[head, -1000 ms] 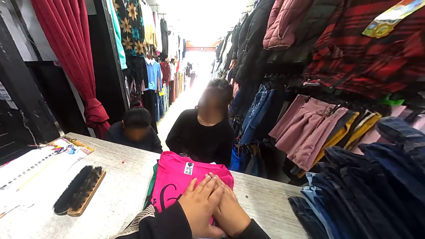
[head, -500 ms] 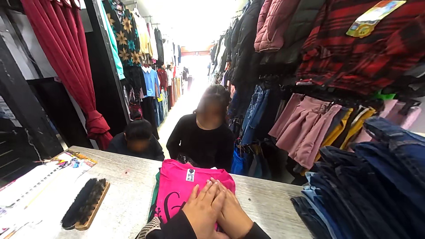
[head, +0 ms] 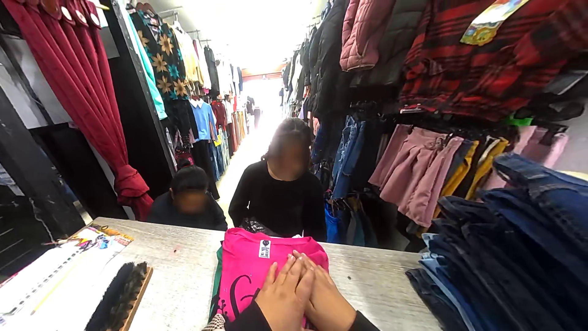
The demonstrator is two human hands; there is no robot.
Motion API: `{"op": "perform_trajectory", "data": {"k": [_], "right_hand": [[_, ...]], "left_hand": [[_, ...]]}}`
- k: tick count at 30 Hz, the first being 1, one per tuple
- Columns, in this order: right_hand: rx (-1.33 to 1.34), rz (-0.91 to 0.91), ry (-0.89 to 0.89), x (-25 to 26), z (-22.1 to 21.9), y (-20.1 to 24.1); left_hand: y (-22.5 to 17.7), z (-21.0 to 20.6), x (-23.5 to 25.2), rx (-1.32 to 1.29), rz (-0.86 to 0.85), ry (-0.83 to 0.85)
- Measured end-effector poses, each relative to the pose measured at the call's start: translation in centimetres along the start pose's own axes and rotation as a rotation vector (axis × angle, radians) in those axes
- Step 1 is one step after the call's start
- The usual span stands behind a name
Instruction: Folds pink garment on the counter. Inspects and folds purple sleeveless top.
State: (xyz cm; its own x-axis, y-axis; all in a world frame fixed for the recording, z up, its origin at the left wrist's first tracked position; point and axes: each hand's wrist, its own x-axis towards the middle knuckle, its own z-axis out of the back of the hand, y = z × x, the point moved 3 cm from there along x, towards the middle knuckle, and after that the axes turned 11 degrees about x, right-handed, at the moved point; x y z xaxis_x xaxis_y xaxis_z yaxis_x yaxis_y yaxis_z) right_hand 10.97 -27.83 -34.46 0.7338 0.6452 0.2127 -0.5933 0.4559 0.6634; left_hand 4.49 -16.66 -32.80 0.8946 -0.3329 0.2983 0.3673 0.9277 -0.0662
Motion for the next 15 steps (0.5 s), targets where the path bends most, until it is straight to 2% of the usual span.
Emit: {"op": "perform_trajectory", "data": {"k": [3,6,9,10,11,12,13,15], "right_hand": [[-0.006,0.071,-0.079,-0.2,-0.3,-0.3],[0.006,0.077,-0.075,-0.2,-0.3,-0.4],[-0.008,0.06,-0.082,-0.2,-0.4,-0.2],[-0.031,0.013,-0.047,-0.3,0.1,0.6],[-0.073,-0.077,0.07,-0.5,1.3,2.3],[-0.084,-0.214,0.286,-0.4,3.1,4.5],[-0.074,-0.225,0.299,-0.3,3.4,4.8],[-0.028,-0.048,0.063,-0.2,1.3,1.8]], "left_hand": [[-0.1,-0.1,0.0,0.007,0.003,-0.023],[-0.1,-0.2,-0.2,0.028,-0.008,-0.054],[-0.3,0.1,-0.2,0.008,0.001,-0.007],[-0.6,0.7,-0.2,0.003,0.019,0.043],[-1.1,1.8,0.0,-0.003,0.047,0.141],[-1.8,3.3,0.4,-0.03,0.084,0.287],[-1.9,3.8,0.6,-0.027,0.094,0.354],[-1.0,2.2,0.3,-0.012,0.049,0.259]]}}
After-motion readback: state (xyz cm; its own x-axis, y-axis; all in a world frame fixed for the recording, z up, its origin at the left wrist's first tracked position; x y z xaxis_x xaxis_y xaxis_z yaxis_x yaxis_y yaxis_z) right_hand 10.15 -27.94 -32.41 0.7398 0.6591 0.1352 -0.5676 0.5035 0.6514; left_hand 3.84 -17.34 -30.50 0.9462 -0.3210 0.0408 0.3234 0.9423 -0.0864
